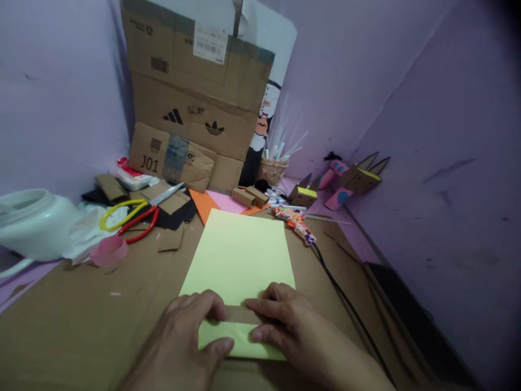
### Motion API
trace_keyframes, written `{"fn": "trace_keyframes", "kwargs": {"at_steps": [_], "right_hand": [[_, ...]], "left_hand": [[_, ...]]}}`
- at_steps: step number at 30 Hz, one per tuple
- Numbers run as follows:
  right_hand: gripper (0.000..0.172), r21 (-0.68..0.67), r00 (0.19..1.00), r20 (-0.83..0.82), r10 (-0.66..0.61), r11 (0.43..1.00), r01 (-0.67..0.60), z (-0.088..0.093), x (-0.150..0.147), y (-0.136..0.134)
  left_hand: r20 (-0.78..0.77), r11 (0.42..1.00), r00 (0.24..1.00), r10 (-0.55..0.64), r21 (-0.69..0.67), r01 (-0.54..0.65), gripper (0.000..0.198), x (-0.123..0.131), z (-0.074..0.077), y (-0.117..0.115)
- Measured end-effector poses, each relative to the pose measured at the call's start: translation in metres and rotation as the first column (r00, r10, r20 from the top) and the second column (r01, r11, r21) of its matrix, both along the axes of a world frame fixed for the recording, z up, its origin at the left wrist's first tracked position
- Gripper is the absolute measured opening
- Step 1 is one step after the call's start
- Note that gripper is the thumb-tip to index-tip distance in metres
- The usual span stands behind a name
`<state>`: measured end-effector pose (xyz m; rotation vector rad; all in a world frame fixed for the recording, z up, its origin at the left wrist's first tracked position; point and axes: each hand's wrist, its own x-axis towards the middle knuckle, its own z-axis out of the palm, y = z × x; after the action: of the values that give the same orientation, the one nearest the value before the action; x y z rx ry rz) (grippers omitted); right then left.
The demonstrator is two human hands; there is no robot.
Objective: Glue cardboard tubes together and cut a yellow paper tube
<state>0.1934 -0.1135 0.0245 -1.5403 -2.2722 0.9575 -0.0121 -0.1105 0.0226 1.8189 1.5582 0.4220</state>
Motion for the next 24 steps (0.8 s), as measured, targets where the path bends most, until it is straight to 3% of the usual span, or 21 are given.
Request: {"fn": "trace_keyframes", "kwargs": {"at_steps": [11,15,18,20,22,24], "right_hand": [[0.029,-0.014,1.000,-0.013,-0.027,1.000,0.026,-0.002,0.000,-0.002],[0.028,-0.049,0.997,-0.030,-0.070,0.996,0.068,0.006,-0.001,-0.005],[0.031,-0.013,0.977,-0.093,-0.192,0.981,0.191,0.014,0.009,-0.003],[0.025,0.077,0.943,-0.106,-0.317,0.943,0.325,0.019,0.023,0.006],[0.022,0.192,0.891,-0.017,-0.453,0.873,0.448,0.024,0.043,0.021],[0.027,0.316,0.748,0.093,-0.657,0.732,0.604,0.027,0.063,0.043]], "left_hand": [[-0.010,0.990,1.000,0.025,-0.142,-0.026,0.022,0.019,-0.001,0.010],[0.010,0.994,1.000,0.005,-0.108,-0.004,0.026,0.019,-0.009,0.011],[0.039,0.998,0.999,0.007,-0.059,-0.004,0.036,0.016,-0.017,0.012],[0.041,0.999,0.999,0.007,-0.053,-0.005,0.046,0.014,-0.021,0.012],[0.038,0.999,0.999,0.002,-0.049,0.000,0.051,0.013,-0.024,0.012],[0.037,0.999,0.999,-0.001,-0.039,0.002,0.052,0.012,-0.026,0.011]]}}
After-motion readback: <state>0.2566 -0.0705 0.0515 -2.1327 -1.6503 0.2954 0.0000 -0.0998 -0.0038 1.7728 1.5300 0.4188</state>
